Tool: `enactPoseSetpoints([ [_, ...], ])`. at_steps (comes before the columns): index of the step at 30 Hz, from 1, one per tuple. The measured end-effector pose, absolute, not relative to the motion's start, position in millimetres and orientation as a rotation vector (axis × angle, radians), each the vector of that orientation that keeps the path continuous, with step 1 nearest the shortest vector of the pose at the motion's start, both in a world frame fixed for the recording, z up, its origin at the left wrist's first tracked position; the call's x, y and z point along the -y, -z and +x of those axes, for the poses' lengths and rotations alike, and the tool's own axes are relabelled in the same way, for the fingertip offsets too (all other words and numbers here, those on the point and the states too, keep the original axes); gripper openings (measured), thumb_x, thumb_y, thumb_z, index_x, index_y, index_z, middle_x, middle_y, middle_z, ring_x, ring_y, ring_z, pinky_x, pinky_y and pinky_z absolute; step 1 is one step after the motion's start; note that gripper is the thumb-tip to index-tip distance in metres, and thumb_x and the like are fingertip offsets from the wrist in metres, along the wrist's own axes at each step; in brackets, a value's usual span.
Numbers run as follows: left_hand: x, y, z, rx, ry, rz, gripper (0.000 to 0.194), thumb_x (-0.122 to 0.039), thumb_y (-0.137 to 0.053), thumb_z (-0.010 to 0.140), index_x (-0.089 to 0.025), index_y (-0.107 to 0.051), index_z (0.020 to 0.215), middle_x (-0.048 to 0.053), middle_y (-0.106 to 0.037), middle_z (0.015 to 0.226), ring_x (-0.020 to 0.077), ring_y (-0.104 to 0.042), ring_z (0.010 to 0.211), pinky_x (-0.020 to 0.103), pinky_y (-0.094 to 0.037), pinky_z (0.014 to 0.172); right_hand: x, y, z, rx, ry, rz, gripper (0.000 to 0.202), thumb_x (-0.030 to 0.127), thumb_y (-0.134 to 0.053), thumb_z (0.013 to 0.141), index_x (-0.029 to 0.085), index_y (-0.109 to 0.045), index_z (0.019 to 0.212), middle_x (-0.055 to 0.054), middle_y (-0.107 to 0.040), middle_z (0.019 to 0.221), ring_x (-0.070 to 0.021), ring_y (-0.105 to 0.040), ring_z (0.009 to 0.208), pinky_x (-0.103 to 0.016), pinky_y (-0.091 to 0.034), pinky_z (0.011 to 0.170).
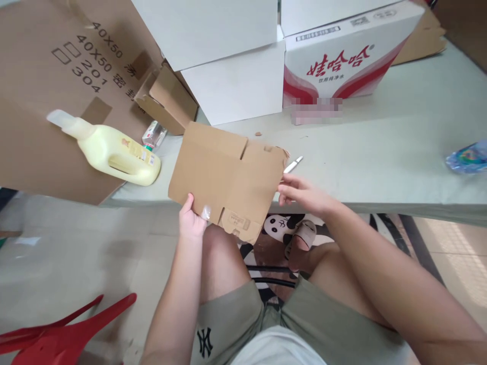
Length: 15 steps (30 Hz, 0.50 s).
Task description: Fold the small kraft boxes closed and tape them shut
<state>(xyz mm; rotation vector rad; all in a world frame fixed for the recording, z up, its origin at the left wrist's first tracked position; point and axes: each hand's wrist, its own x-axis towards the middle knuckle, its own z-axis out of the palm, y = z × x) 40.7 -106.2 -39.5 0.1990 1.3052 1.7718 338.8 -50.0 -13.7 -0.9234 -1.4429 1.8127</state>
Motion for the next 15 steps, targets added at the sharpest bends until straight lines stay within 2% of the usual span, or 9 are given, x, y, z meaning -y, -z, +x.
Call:
enactPoseSetpoints([
  [2,98.4,38.3,50.3,-1.289,-1.736,0.224,0.020,-0.030,-0.056,0.089,-0.019,-0.069,0.101,0.007,-0.075,0.101,0.0175,-0.071,0.093,0.030,-0.057,0.088,51.6,11.7,337.1,1.375,-1.820,-0.999,0.035,0.050,-0.075,0.068,0.020,-0.060,0.078,0.001,-0.059,0.065,-0.0098,-0.050,0.050,-0.025,-0.038,0.048],
  [4,88.7,37.4,57.5,-1.263,-1.728,0.265,0.028,-0.042,-0.050,0.089,-0.020,-0.068,0.095,0.007,-0.074,0.099,0.0190,-0.070,0.090,0.032,-0.057,0.084,52.1,8.0,340.8,1.201,-1.722,-1.105,0.036,0.050,-0.075,0.066,0.020,-0.055,0.069,0.004,-0.050,0.052,-0.0081,-0.043,0.043,-0.024,-0.031,0.042],
  [7,71.7,38.3,60.4,-1.323,-1.769,0.398,0.037,-0.049,-0.040,0.089,-0.021,-0.064,0.085,0.007,-0.070,0.093,0.0201,-0.068,0.090,0.033,-0.054,0.083,55.7,-5.0,363.4,0.925,-1.453,-1.217,0.032,0.046,-0.073,0.064,0.021,-0.054,0.069,0.003,-0.052,0.053,-0.0075,-0.043,0.041,-0.023,-0.028,0.038],
  [10,55.6,44.4,59.4,-1.577,-1.742,0.782,0.022,-0.040,-0.050,0.086,-0.022,-0.062,0.082,0.004,-0.068,0.092,0.0196,-0.064,0.100,0.032,-0.048,0.096,67.3,-26.0,407.7,0.791,-1.151,-1.355,0.030,0.042,-0.074,0.063,0.023,-0.054,0.073,0.002,-0.055,0.058,-0.0082,-0.044,0.039,-0.024,-0.029,0.035],
  [12,48.2,52.0,60.7,-1.726,-1.621,1.128,0.016,-0.037,-0.054,0.085,-0.023,-0.062,0.083,0.004,-0.067,0.094,0.0215,-0.061,0.107,0.033,-0.042,0.103,77.0,-40.0,445.6,0.758,-0.907,-1.483,0.027,0.040,-0.075,0.063,0.025,-0.054,0.072,0.001,-0.054,0.058,-0.0108,-0.047,0.040,-0.027,-0.033,0.035],
  [15,43.7,66.6,67.9,-1.864,-1.364,1.546,0.015,-0.035,-0.055,0.084,-0.023,-0.064,0.087,0.007,-0.067,0.102,0.0276,-0.057,0.111,0.039,-0.040,0.105,84.0,-56.1,506.5,0.840,-0.541,-1.710,0.023,0.046,-0.071,0.073,0.029,-0.055,0.071,-0.007,-0.060,0.064,-0.0211,-0.059,0.052,-0.039,-0.050,0.046],
])
